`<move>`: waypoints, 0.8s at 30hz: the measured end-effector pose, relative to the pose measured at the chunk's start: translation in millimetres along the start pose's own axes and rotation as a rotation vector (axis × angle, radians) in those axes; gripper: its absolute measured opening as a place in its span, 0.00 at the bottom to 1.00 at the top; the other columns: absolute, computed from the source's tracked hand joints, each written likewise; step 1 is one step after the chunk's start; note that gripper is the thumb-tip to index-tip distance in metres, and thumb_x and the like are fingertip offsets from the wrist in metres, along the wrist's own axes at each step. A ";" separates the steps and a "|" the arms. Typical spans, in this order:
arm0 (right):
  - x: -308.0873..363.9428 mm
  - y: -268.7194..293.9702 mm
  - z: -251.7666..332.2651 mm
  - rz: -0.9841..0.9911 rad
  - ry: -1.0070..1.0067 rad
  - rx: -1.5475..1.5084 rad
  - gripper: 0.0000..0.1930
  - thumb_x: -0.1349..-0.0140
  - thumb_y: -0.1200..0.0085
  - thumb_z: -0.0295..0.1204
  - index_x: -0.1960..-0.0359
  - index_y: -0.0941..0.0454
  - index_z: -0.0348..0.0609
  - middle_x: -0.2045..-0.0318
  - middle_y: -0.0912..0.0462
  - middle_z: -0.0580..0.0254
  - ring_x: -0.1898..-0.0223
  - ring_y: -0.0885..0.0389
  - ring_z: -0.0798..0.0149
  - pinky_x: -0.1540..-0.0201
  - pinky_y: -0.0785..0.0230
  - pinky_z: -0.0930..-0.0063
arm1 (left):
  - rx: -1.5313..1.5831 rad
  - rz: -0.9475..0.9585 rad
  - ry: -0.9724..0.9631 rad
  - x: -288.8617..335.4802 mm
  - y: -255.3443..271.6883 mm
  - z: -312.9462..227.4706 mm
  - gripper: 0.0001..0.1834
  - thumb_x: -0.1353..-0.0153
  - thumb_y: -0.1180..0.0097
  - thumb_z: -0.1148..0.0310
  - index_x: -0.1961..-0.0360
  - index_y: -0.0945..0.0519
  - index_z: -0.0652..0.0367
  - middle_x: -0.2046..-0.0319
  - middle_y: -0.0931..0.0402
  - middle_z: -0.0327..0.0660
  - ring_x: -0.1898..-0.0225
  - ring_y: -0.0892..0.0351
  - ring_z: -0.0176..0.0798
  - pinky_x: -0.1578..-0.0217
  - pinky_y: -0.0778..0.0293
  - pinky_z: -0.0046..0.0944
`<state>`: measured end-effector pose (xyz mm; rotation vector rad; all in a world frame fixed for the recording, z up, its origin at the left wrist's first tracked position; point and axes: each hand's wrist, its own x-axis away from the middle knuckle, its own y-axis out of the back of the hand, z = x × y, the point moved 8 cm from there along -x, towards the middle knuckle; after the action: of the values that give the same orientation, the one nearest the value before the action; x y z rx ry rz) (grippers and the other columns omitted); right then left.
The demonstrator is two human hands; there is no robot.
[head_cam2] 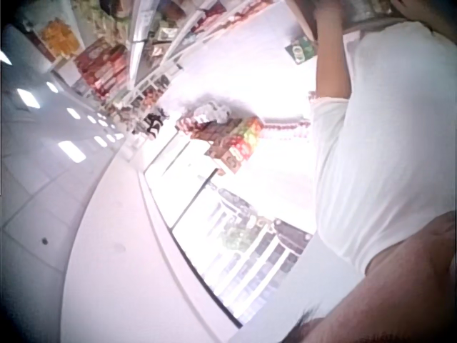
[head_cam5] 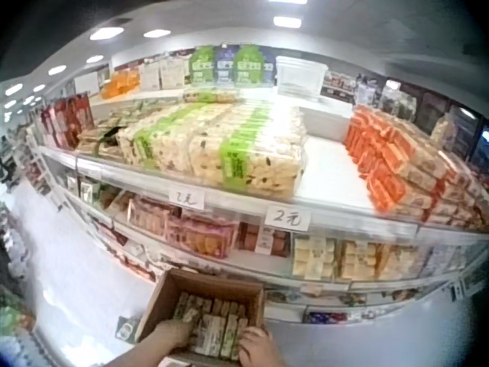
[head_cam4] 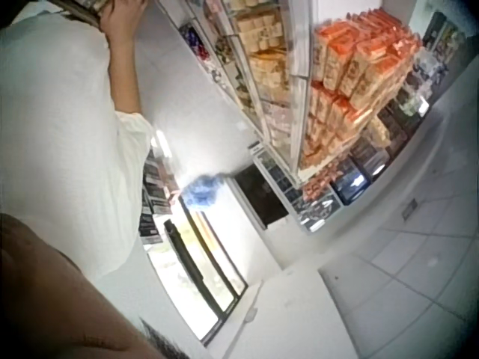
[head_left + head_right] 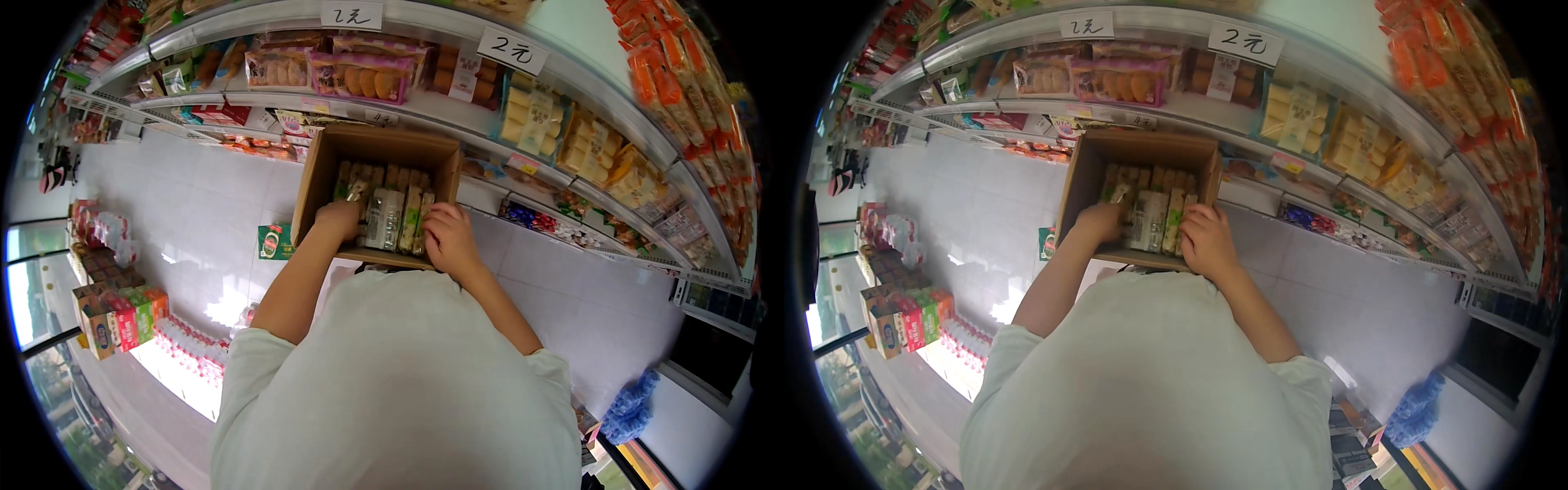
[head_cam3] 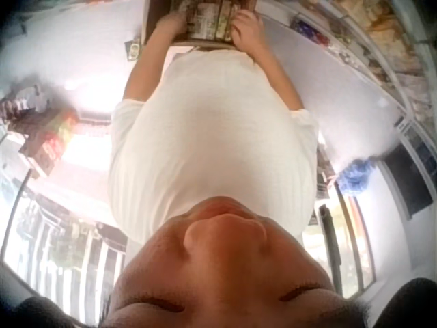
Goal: The person repeatedly picks packaged snack items from a cardboard box and places them onto a nearby shelf. The person handles the items one at a time, arranging them in rows on the shelf.
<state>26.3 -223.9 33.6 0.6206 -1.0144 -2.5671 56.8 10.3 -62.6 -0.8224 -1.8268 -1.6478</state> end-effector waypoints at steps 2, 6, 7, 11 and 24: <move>0.0 2.9 -0.9 0.036 -0.029 0.020 0.06 0.45 0.41 0.25 0.65 0.18 0.41 0.57 0.16 0.57 0.41 0.23 0.52 0.33 0.39 0.40 | 0.126 -0.133 -0.036 21.6 21.2 -1.2 0.27 0.41 0.36 0.70 0.38 0.22 0.48 0.39 0.23 0.52 0.42 0.18 0.57 0.45 0.20 0.51; -3.4 30.7 5.3 -0.004 -0.126 0.077 0.17 0.44 0.38 0.27 0.51 0.20 0.41 0.46 0.21 0.50 0.40 0.25 0.45 0.33 0.39 0.41 | 0.458 -0.417 -0.266 93.5 77.5 -14.6 0.29 0.41 0.41 0.78 0.37 0.24 0.50 0.41 0.25 0.53 0.46 0.18 0.58 0.44 0.21 0.47; -5.8 39.7 9.1 -0.050 -0.156 0.088 0.22 0.43 0.38 0.27 0.45 0.21 0.41 0.43 0.23 0.48 0.40 0.25 0.44 0.32 0.39 0.42 | 0.532 -0.474 -0.350 104.5 84.5 -17.4 0.29 0.41 0.42 0.80 0.37 0.25 0.50 0.42 0.24 0.51 0.49 0.17 0.57 0.45 0.21 0.47; -22.6 76.4 27.9 -0.196 -0.310 -0.303 0.44 0.41 0.36 0.22 0.24 0.44 0.50 0.35 0.29 0.47 0.39 0.24 0.50 0.43 0.25 0.56 | 1.018 -0.569 -0.573 150.0 111.2 -27.8 0.35 0.44 0.42 0.84 0.32 0.28 0.58 0.44 0.22 0.46 0.46 0.20 0.40 0.44 0.24 0.39; -23.0 82.3 57.2 -0.115 -0.708 -1.269 0.29 0.25 0.55 0.23 0.25 0.44 0.54 0.43 0.24 0.53 0.52 0.13 0.61 0.66 0.12 0.70 | 1.245 -0.674 -0.550 165.9 127.7 -58.6 0.17 0.19 0.59 0.64 0.37 0.28 0.59 0.55 0.24 0.39 0.63 0.22 0.28 0.62 0.18 0.32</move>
<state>27.8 -239.2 135.3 -0.5977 0.6485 -2.8482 40.7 -25.8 151.2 -0.0433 -3.1094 -0.2096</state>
